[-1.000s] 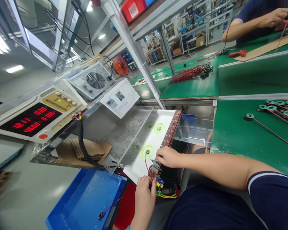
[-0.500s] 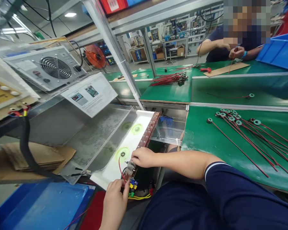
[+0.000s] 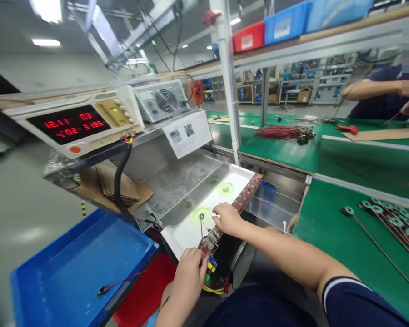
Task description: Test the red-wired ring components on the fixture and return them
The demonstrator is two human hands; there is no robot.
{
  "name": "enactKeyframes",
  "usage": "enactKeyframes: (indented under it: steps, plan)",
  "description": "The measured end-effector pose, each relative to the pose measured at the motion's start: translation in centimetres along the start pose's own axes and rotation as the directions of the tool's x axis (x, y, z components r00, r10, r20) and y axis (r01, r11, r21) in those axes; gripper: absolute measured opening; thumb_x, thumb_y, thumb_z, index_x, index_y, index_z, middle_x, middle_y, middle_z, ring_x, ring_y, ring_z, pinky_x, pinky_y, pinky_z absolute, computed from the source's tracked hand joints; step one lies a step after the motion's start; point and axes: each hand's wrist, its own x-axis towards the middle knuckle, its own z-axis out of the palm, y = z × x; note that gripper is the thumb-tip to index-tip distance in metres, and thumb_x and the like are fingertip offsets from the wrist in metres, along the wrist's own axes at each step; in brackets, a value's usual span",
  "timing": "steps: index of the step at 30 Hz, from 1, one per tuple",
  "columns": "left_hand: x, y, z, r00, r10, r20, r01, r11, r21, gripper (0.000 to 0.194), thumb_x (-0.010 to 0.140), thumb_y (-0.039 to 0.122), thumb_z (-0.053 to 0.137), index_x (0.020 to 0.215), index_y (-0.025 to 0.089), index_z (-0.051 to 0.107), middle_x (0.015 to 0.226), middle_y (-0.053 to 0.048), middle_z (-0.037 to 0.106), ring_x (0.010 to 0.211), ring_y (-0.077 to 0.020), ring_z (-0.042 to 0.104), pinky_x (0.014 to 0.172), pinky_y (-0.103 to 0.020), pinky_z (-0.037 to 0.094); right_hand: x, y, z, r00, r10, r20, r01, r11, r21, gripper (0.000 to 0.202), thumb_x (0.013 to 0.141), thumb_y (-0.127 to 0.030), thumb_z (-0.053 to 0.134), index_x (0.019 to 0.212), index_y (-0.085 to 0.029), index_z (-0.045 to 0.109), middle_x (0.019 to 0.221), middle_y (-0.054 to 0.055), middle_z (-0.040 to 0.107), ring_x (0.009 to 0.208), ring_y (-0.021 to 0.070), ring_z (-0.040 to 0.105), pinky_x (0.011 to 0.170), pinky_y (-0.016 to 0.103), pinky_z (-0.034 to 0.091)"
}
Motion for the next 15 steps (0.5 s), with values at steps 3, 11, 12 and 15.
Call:
enactKeyframes:
  steps: [3,11,12,15]
  plan:
    - [-0.1,-0.1,0.3,0.999,-0.024,-0.027,0.024,1.0,-0.009,0.017,0.087,0.008,0.051,0.075,0.02,0.053,0.073,-0.004,0.056,0.072,-0.0225,0.055,0.063,-0.034,0.043,3.3,0.0,0.6,0.987,0.05,0.153,-0.041,0.997,-0.066,0.027,0.088,-0.02,0.062,0.112,-0.01,0.069,0.106,0.015,0.069,0.104,0.0238,0.061,0.094,0.035,0.044]
    - [-0.3,-0.8,1.3,0.985,-0.115,-0.132,0.073,0.955,-0.288,0.023,0.092,0.018,0.047,0.069,0.022,0.051,0.071,-0.005,0.058,0.07,-0.0211,0.056,0.065,-0.034,0.044,8.3,-1.7,2.7,0.907,0.078,0.415,0.023,0.972,-0.232,0.043,0.075,-0.021,0.074,0.116,-0.009,0.07,0.111,0.019,0.07,0.101,0.0289,0.068,0.081,0.032,0.051]
    - [-0.2,-1.0,1.3,0.975,-0.165,-0.146,0.096,0.915,-0.391,0.026,0.093,0.023,0.047,0.068,0.022,0.051,0.069,-0.003,0.056,0.068,-0.0199,0.055,0.064,-0.033,0.044,8.5,-2.1,3.1,0.889,0.074,0.451,0.056,0.962,-0.268,0.04,0.075,-0.02,0.073,0.114,-0.009,0.07,0.11,0.02,0.071,0.101,0.0296,0.069,0.079,0.032,0.052]
    - [0.2,-2.3,1.4,0.866,-0.475,-0.158,0.287,0.73,-0.62,0.027,0.092,0.041,0.052,0.072,0.023,0.056,0.068,-0.001,0.06,0.065,-0.019,0.058,0.062,-0.031,0.047,9.1,-3.2,4.4,0.808,0.067,0.586,0.187,0.913,-0.362,0.028,0.075,-0.014,0.067,0.102,-0.009,0.072,0.101,0.019,0.073,0.093,0.0295,0.072,0.071,0.032,0.055]
